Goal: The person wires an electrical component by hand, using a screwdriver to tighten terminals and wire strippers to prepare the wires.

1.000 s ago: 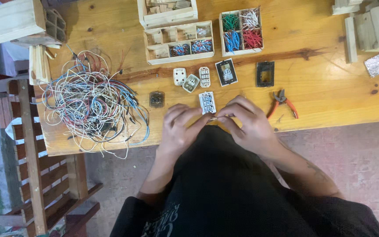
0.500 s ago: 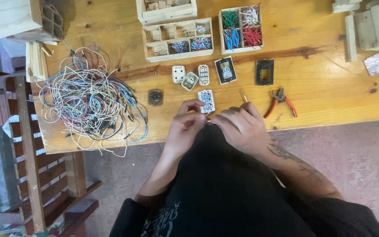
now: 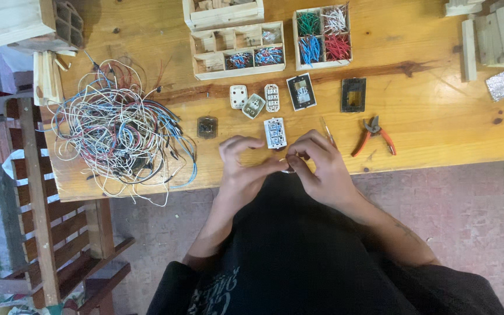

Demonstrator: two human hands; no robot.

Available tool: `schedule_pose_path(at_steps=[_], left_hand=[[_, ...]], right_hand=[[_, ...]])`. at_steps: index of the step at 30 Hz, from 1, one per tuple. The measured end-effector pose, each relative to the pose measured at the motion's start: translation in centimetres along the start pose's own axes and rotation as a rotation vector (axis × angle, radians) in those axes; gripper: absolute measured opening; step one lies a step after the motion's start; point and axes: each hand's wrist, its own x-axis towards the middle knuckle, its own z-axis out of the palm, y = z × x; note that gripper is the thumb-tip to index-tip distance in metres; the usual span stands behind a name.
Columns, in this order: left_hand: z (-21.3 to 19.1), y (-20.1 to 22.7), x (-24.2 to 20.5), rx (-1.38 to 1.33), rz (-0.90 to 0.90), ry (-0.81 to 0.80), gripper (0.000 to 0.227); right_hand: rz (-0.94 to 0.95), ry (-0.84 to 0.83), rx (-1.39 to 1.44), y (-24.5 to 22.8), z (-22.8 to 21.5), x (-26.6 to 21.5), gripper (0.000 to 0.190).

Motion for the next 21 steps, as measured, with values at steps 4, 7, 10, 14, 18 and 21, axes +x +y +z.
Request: schedule_pose_path(at_steps=[4,7,10,14,18,21], left_hand=[[-0.9,0.6,1.3,-0.224,-0.237,-0.027,0.023],[-1.4,1.6,1.7,-0.363,-0.36,-0.277,0.043],[-0.9,2.1,1.8,-0.322,-0.392,-0.271,0.013],[-0.4,0.9,1.2,-0.051,-0.114,-0.095,0.005],[-0.2,-1.4,-0.1,0.391,0.259,0.058,0.02],[0.3,1.5,1.2,0.168,-0.249,-0.015,0.026]], right_hand=[[-0.135,0.033,-0.257,1.8,-0.3,-1.4,0.009],[-0.33,0.099,-0.454,1.9,-0.4,-1.0,0.006],[-0.4,0.08,-0.537,0.8,-1.1,0.1,0.006],[-0.24,0.003,-0.309,0.5,-1.1,0.1,0.009],[-0.099,-0.058,-0.068,-0.5,-1.4,0.8,0.008],[-0.195,-0.009,-0.369,1.7,-0.6,-0.8,0.004]])
